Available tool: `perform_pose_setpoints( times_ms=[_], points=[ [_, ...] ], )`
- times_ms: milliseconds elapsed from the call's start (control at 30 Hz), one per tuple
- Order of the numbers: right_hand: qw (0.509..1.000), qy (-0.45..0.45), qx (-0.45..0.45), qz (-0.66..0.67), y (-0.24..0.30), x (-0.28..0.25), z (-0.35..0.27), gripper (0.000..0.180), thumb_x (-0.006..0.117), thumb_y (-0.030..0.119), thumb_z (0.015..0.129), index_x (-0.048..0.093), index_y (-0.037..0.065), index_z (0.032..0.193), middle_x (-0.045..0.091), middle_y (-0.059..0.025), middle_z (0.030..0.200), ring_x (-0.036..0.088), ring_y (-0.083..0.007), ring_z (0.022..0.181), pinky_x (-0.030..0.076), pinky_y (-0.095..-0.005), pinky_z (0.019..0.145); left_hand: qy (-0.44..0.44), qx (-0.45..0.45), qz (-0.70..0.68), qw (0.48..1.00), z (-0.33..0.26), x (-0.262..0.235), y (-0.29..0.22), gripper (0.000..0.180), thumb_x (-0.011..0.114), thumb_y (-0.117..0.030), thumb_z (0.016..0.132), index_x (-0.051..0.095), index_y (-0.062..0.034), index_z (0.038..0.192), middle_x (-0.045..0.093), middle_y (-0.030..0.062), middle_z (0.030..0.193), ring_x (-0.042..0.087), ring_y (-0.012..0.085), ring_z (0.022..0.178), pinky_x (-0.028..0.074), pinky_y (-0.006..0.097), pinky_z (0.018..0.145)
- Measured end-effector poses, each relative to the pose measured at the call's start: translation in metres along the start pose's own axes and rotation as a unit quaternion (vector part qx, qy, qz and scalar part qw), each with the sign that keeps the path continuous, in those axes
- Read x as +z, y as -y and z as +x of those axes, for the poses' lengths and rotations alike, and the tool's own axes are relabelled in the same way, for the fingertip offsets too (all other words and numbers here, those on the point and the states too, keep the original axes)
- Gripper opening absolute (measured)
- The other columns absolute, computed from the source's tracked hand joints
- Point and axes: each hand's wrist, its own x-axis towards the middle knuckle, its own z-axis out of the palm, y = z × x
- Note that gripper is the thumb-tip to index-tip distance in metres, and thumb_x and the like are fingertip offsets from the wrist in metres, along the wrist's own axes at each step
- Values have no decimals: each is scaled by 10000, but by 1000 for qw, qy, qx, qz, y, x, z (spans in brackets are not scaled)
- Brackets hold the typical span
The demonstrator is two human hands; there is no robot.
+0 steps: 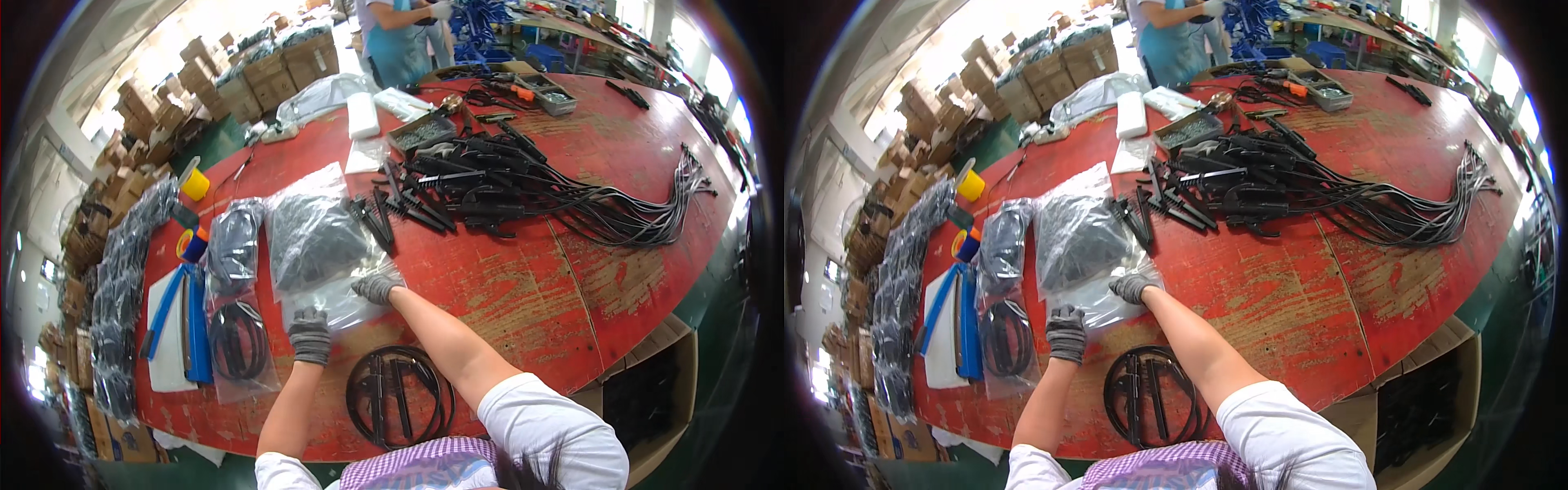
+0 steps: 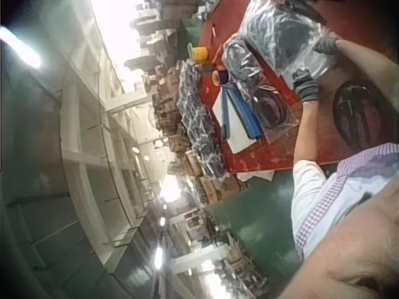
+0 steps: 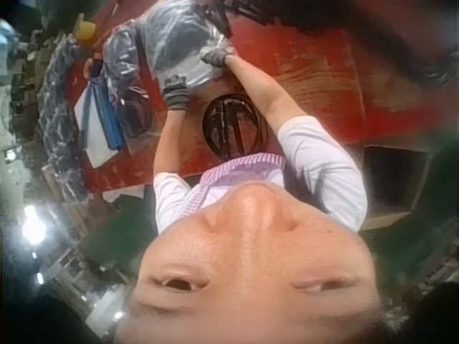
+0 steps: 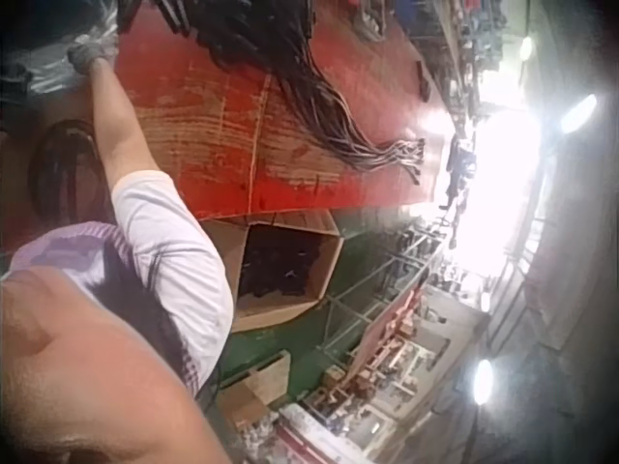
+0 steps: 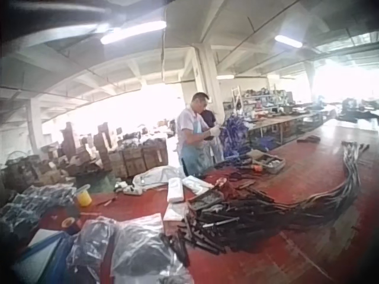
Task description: The person repeatedly picks up black cables from a pile on a red workbench, coils them into circular shapes, and places them into clear plastic bags. The person wears gloves and a checkered apron while performing this repetitive packaging task in a factory setting.
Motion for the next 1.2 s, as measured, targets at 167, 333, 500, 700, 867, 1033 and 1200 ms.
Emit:
perform_pose_setpoints(
  times_ms=[167,333,500,700,867,1033,1200],
  points=[
    [949,-147,-7,-278,-40,39,31,247,447,292,840,575,85,882,607,-115,866,572,-263,749,454,-395,694,10,1,-44,999,9,0,-12,293,494,-92,716,574,-151,991,532,111,1014,514,293,943,444,408,799],
    [815,-372,196,397,0,33,-38,222,620,252,807,616,43,883,614,-100,887,583,-235,789,461,-338,726,46,-59,-62,995,7,-10,-19,262,498,-99,754,587,-144,996,552,103,985,534,262,949,457,358,798],
    [896,-441,-53,17,71,14,-83,158,648,233,719,640,140,846,555,-34,1073,484,-221,1016,404,-351,837,-17,-75,-114,990,2,-19,-13,265,482,-75,779,609,-141,1002,563,93,933,557,271,890,478,380,755],
    [904,-309,11,-295,26,19,-40,327,592,292,743,602,192,1055,440,-61,1279,349,-303,1194,291,-449,959,-1,-58,-110,992,-5,-21,-3,245,488,-109,805,620,-169,1003,556,87,945,553,260,882,482,361,748],
    [904,-161,78,-387,21,-11,-71,225,524,278,770,618,117,897,544,-87,1002,492,-257,940,396,-408,710,68,-143,-95,983,-34,-8,6,218,480,-181,839,635,-193,991,538,112,939,584,276,838,499,396,672],
    [929,-58,100,-352,-3,20,-106,156,497,220,799,611,125,847,588,-61,739,564,-235,740,427,-400,593,143,-124,-111,976,-38,20,-5,366,456,-125,822,493,-125,1185,565,106,859,609,270,756,501,422,596],
    [962,-109,31,-247,31,35,-206,481,548,188,764,454,167,1236,554,-104,626,533,-262,504,406,-398,444,-7,112,-70,991,-86,61,-9,324,455,-232,809,555,-95,1085,570,102,758,559,229,615,426,382,503]
  ],
)
